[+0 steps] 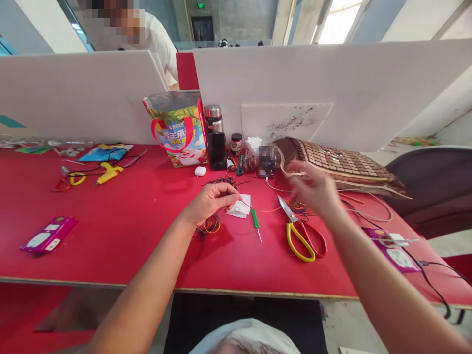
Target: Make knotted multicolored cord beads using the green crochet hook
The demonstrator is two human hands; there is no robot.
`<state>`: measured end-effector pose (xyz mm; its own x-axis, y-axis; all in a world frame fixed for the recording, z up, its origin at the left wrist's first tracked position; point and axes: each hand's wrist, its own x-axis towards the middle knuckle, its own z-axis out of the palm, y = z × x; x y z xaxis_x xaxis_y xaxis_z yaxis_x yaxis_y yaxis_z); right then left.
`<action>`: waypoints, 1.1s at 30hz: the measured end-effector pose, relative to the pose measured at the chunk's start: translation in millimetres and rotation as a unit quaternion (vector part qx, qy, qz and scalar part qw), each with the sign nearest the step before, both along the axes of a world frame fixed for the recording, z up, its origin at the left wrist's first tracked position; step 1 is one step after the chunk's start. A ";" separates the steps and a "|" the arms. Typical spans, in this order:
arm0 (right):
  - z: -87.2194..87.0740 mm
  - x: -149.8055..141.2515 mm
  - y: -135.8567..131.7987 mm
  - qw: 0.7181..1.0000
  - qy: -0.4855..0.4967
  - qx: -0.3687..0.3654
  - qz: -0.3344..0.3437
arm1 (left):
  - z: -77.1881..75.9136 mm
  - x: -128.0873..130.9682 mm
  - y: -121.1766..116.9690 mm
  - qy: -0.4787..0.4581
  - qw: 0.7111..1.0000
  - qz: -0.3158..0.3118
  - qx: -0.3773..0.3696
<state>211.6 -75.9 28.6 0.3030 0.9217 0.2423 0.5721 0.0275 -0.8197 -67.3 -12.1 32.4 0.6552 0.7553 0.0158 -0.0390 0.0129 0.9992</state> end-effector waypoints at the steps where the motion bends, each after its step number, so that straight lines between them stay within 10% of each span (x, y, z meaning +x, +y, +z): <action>1: 0.2 -25.7 -3.1 0.991 0.083 -0.040 0.092 | 1.3 5.7 -1.6 0.003 1.000 -0.010 0.001; 5: -2.5 -80.2 -7.1 0.917 0.223 -0.133 0.302 | 6.7 10.0 -5.9 0.019 1.000 -0.021 0.007; 10: -6.0 12.0 7.9 0.997 0.031 -0.066 0.002 | 6.0 -16.0 -2.9 0.008 0.999 0.032 -0.004; 14: -1.6 72.7 13.3 0.958 -0.154 -0.055 -0.234 | 3.3 -20.3 -0.9 -0.005 0.999 0.036 -0.015; 19: 2.0 5.1 -4.9 0.999 -0.034 -0.036 -0.002 | 2.3 4.2 -2.7 -0.014 1.000 -0.006 -0.013; 22: -1.6 -55.1 -12.3 0.965 0.122 -0.099 0.211 | 2.9 18.0 -6.9 -0.003 0.999 -0.038 -0.009; 25: -9.8 -72.2 -8.6 0.946 0.132 -0.087 0.284 | 4.0 18.5 -10.7 0.010 0.999 -0.049 -0.006; 30: -11.9 9.6 6.6 0.999 -0.033 -0.026 0.022 | 5.1 -9.3 -7.1 0.035 0.999 0.005 0.000; 33: -1.7 61.1 10.0 0.975 -0.123 -0.029 -0.181 | 5.9 -21.2 -1.8 0.031 0.999 0.025 0.006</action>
<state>272.8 -65.9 26.9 0.5505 0.7794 0.2991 0.7148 -0.2551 -0.6511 -88.5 -13.9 38.4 0.6167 0.7870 -0.0143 0.0220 0.0009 0.9998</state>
